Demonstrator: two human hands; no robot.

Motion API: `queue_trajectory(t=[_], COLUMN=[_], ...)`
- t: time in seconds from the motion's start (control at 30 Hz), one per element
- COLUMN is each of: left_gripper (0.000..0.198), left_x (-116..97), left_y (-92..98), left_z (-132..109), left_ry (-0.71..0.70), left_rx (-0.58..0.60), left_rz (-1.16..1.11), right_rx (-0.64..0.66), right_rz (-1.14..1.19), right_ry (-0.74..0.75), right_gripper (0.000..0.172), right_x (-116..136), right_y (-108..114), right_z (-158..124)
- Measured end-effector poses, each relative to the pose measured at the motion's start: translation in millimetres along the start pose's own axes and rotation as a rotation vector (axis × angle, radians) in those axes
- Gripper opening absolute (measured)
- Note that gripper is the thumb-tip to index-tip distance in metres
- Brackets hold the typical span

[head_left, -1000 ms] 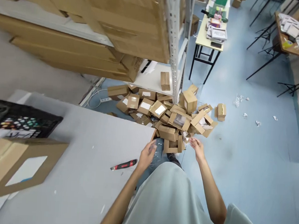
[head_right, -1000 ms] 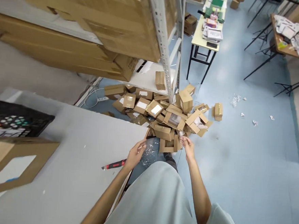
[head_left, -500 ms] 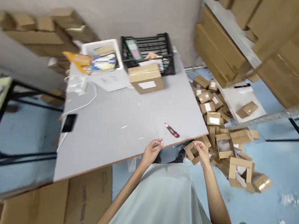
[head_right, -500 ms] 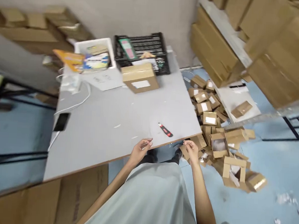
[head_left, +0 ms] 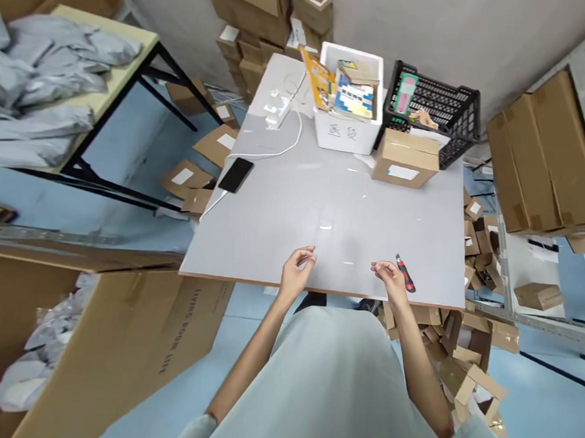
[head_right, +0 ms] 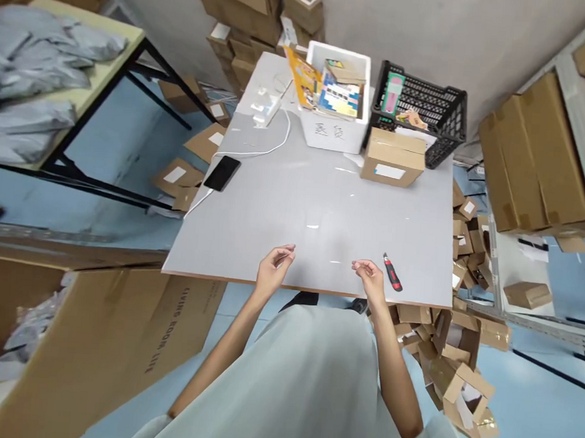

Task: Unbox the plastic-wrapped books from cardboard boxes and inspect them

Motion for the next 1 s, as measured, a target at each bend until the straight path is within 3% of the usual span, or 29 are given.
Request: queue_trajectory(t=[0.13, 0.27, 0.4, 0.5, 0.63, 0.73, 0.87, 1.0], left_gripper=[0.018, 0.015, 0.04, 0.065, 0.086, 0.1, 0.102, 0.098], left_x=[1, 6, 7, 9, 25, 48, 68, 67], left_y=[68.3, 138.1, 210.5, 247.3, 269.5, 278.4, 283.1, 277.1], left_z=[41, 94, 163, 223, 301, 345, 376, 383], left_ry=[0.0, 0.002, -0.021, -0.039, -0.02, 0.052, 0.077, 0.029], left_rx=[-0.064, -0.149, -0.327, -0.397, -0.373, -0.326, -0.267, -0.284], left_rz=[-0.009, 0.063, 0.268, 0.424, 0.543, 0.583, 0.619, 0.641], right_rx=[0.083, 0.144, 0.213, 0.243, 0.251, 0.237, 0.196, 0.188], right_rz=[-0.072, -0.13, -0.181, -0.274, -0.445, -0.535, -0.661, -0.751], right_ry=[-0.012, -0.016, -0.068, -0.077, -0.019, -0.013, 0.005, 0.02], right_gripper=[0.046, 0.048, 0.049, 0.05, 0.044, 0.032, 0.018, 0.01], right_x=[20, 32, 19, -1, -26, -46, -66, -76], right_y=[-80, -141, -195, -233, -282, -308, -322, -323], right_z=[13, 26, 52, 81, 125, 151, 169, 172])
Point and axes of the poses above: each hand's wrist, its own z-axis towards the middle knuckle, its own y-axis out of the back of the hand, x = y × z, the point moved 10 cm from there along z, towards the middle knuckle, and after that the axes turned 8 degrees about -z, right-handed, at the moved point
